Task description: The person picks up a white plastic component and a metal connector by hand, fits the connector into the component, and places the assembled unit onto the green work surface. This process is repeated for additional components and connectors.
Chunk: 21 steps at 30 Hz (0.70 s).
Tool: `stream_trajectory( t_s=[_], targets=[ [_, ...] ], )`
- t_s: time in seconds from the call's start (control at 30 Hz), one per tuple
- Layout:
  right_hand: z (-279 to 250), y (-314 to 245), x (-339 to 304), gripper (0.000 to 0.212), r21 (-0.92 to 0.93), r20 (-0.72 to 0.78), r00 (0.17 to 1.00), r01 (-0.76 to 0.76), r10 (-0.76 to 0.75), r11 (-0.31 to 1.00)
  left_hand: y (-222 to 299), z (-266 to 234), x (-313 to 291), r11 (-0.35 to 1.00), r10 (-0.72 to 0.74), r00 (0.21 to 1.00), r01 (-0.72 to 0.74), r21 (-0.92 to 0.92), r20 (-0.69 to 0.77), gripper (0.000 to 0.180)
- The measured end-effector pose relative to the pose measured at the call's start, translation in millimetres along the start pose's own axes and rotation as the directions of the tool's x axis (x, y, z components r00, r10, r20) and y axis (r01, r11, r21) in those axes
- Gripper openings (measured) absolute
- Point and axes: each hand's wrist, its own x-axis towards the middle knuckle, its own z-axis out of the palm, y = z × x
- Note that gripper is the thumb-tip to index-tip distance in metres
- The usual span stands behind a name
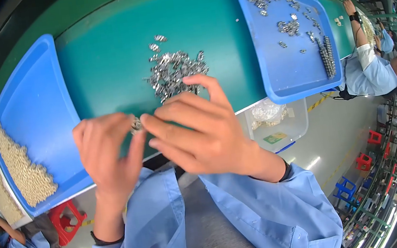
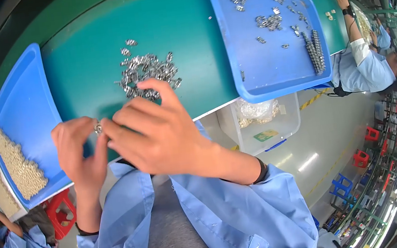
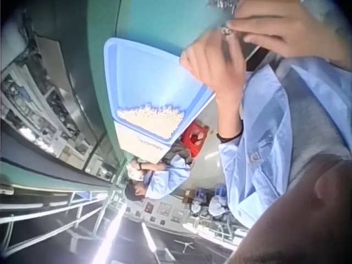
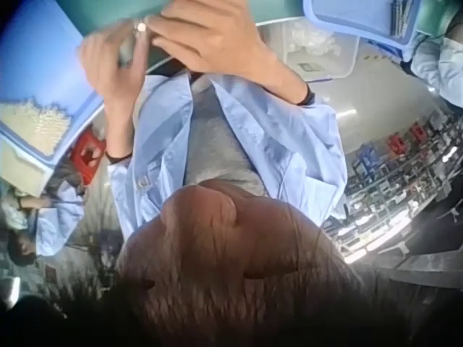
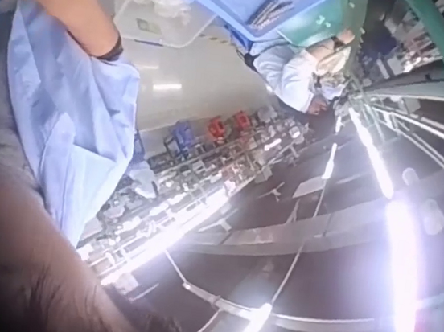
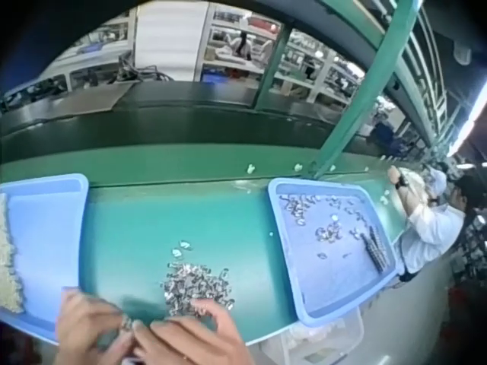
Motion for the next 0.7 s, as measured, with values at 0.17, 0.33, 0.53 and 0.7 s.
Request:
stream_trajectory(
  t_s=[0.17, 0.33, 0.53, 0.7],
  targets=[
    [-10.7, 69.2, -39.6, 0.039, -0.179, -0.084, 0.985, -0.163, 0.150, 0.970, -33.5, 7.2, 63.6, 0.949, -0.262, 0.964, 0.266, -0.171, 0.043, 0.021],
    [-11.2, 84.5, -53.6, 0.034, -0.308, -0.063, 0.970, -0.243, 0.234, 0.920, -111.7, 37.1, 167.0, 0.934, -0.213, 0.958, 0.257, -0.247, 0.191, 0.023],
    [-8.5, 97.8, -60.8, 0.027, -0.234, -0.139, 0.965, -0.248, 0.220, 0.940, -159.0, 136.7, 248.3, 0.940, -0.289, 0.907, 0.330, -0.091, 0.306, 0.028],
    [-13.4, 96.0, -60.2, 0.022, -0.207, -0.161, 0.959, -0.264, 0.234, 0.942, -163.1, 176.5, 256.9, 0.928, -0.341, 0.884, 0.372, -0.038, 0.321, 0.033]
  ],
)
